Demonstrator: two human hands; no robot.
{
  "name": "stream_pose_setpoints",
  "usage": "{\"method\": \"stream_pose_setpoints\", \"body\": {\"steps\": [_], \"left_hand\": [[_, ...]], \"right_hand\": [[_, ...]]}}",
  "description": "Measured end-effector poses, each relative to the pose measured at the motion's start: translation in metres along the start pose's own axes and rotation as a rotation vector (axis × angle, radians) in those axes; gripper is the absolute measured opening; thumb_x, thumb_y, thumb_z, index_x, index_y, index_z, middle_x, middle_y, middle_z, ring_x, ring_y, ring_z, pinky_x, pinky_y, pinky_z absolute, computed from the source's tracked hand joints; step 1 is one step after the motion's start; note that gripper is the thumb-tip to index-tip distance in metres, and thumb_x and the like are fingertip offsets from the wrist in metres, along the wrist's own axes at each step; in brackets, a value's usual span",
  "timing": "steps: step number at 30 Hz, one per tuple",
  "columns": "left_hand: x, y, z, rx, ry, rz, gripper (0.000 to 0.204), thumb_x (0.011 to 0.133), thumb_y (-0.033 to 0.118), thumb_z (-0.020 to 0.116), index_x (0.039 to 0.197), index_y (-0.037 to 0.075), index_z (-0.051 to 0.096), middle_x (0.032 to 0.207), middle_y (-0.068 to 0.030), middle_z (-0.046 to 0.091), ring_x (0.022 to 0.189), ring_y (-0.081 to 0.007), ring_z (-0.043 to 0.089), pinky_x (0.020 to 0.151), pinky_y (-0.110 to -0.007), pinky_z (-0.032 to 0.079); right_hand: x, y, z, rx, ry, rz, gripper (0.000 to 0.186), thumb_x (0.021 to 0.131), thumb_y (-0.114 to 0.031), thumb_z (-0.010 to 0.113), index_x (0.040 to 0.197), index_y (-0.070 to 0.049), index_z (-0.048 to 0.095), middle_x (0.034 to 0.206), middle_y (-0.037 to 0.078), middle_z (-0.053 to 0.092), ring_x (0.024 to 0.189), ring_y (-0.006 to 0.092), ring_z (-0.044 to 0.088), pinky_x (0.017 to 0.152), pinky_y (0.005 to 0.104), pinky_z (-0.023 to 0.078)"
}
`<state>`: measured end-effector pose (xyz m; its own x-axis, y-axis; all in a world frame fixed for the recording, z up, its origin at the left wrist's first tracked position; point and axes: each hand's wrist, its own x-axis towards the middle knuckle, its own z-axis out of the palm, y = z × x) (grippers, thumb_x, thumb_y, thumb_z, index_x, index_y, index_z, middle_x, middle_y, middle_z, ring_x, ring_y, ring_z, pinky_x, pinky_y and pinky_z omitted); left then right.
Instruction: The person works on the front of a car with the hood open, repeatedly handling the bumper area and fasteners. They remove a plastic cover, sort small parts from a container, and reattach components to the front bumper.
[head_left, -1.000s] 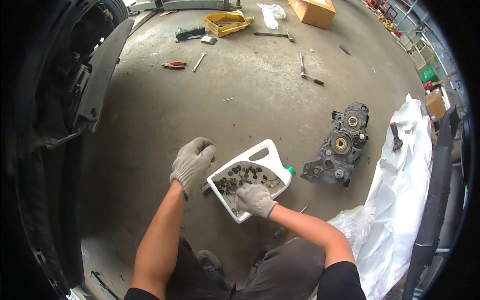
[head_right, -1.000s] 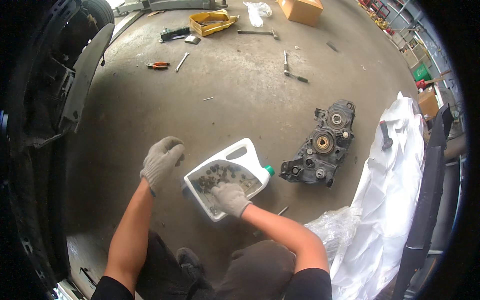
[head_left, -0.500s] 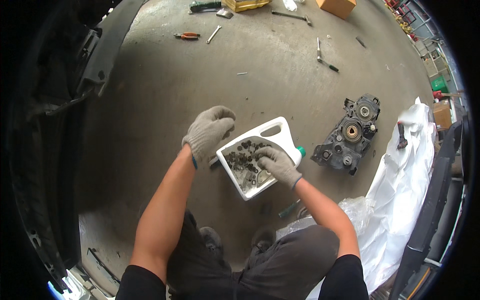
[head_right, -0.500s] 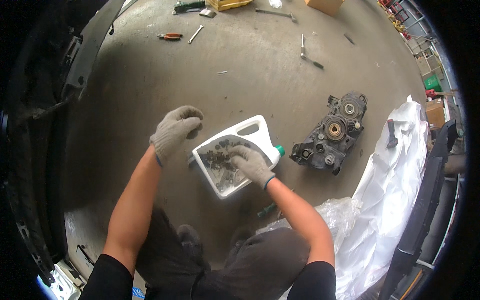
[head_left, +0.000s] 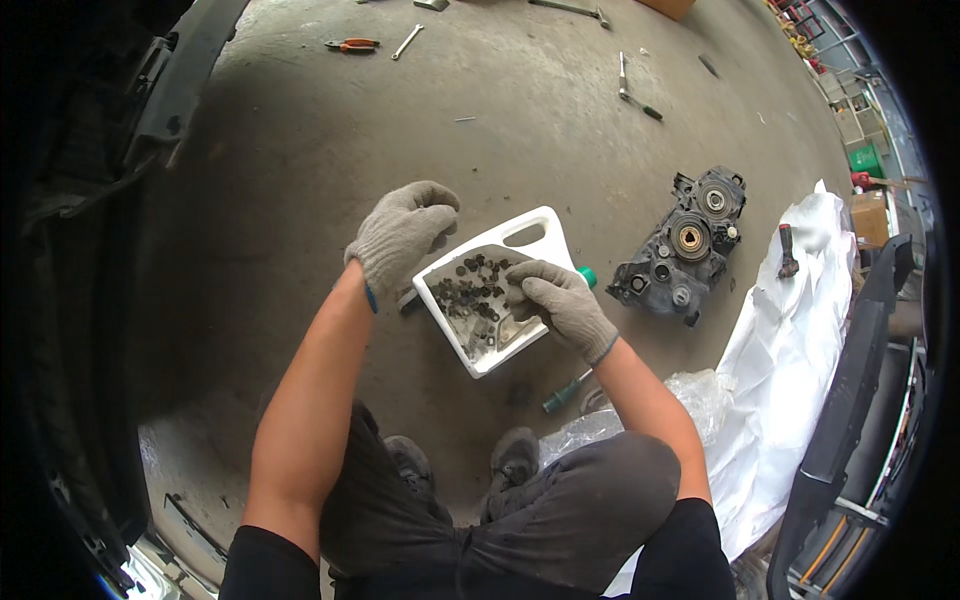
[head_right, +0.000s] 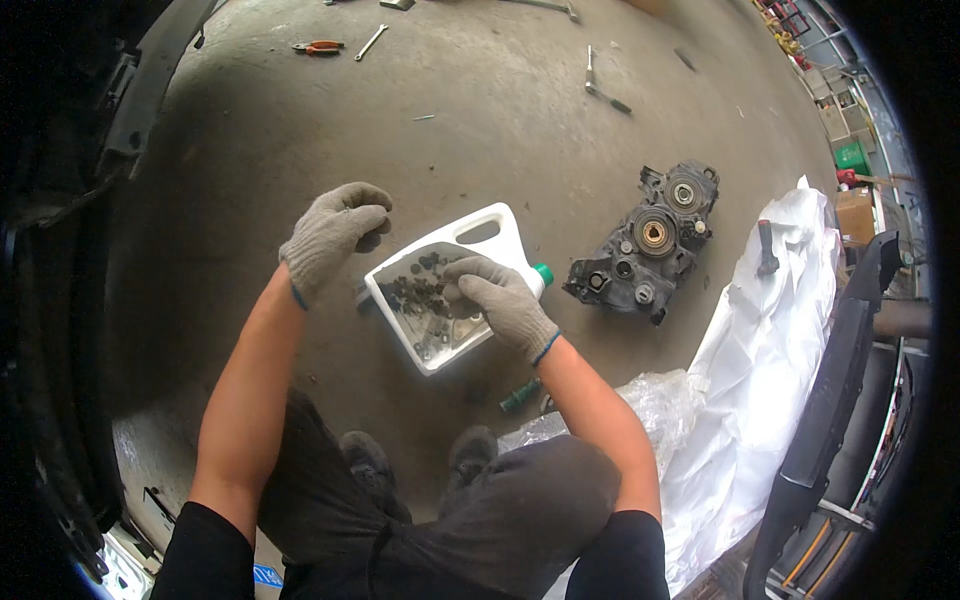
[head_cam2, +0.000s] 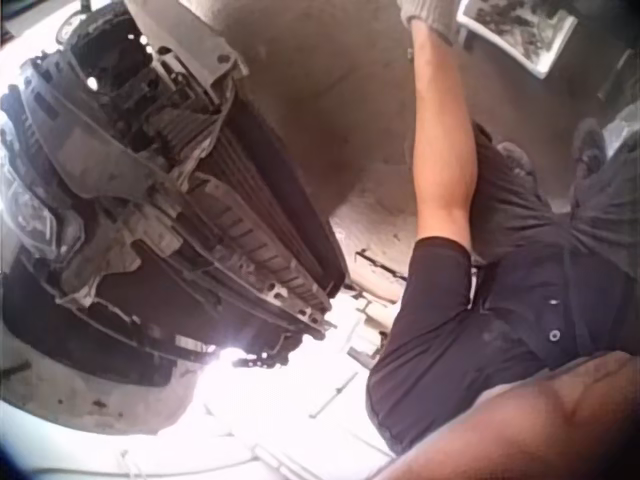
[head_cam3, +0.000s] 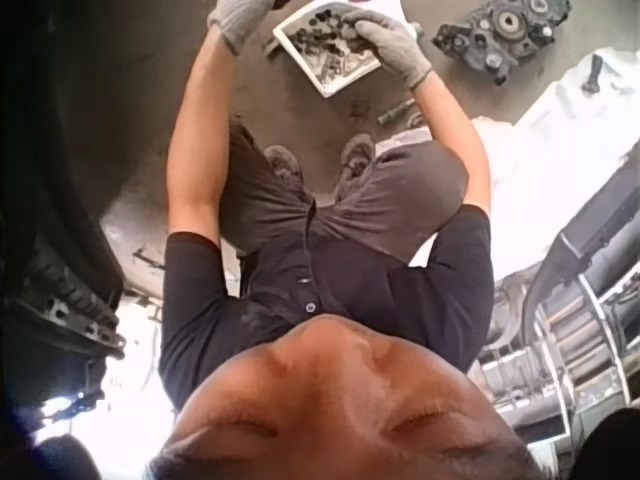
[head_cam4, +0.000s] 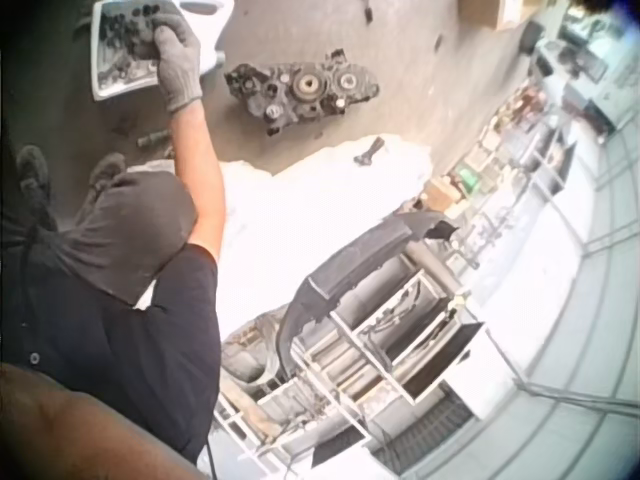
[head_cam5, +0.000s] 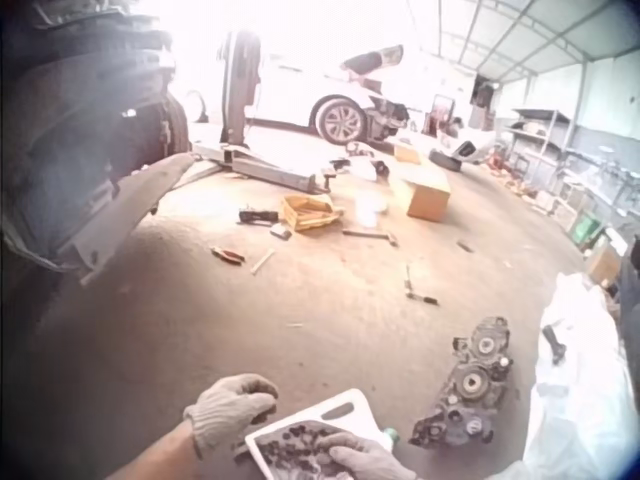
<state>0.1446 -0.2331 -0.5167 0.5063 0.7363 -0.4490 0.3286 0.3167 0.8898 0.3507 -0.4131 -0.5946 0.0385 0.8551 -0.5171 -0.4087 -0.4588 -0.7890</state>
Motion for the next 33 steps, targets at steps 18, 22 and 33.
{"method": "stream_pose_setpoints", "body": {"steps": [18,22,33], "left_hand": [[0.002,-0.002,0.011,0.093,-0.019,-0.04,0.027,0.092,0.016,0.064,0.113,0.001,0.071,0.096,-0.0064,0.071,0.087,-0.0121,0.067,0.076,-0.026,0.056],[0.003,-0.004,0.013,0.126,-0.028,-0.026,0.028,0.092,0.016,0.064,0.115,0.001,0.071,0.096,-0.0068,0.071,0.087,-0.0121,0.067,0.075,-0.026,0.056],[-0.001,-0.009,0.027,0.3,-0.119,-0.058,0.033,0.087,0.018,0.062,0.113,0.001,0.074,0.098,-0.0084,0.072,0.086,-0.015,0.066,0.079,-0.029,0.054]], "right_hand": [[-0.015,0.005,-0.015,0.082,-0.023,-0.026,0.042,0.093,-0.001,0.054,0.135,0.003,0.057,0.115,0.013,0.068,0.098,0.0215,0.068,0.088,0.0345,0.057],[-0.017,0.008,-0.016,0.111,0.045,-0.055,0.035,0.094,-0.002,0.058,0.129,0.001,0.061,0.114,0.01,0.067,0.097,0.0191,0.068,0.085,0.033,0.057],[-0.025,0.011,-0.019,0.308,-0.129,-0.159,0.038,0.09,0.004,0.056,0.128,-0.001,0.059,0.113,0.01,0.066,0.1,0.0193,0.067,0.089,0.0367,0.056]]}}
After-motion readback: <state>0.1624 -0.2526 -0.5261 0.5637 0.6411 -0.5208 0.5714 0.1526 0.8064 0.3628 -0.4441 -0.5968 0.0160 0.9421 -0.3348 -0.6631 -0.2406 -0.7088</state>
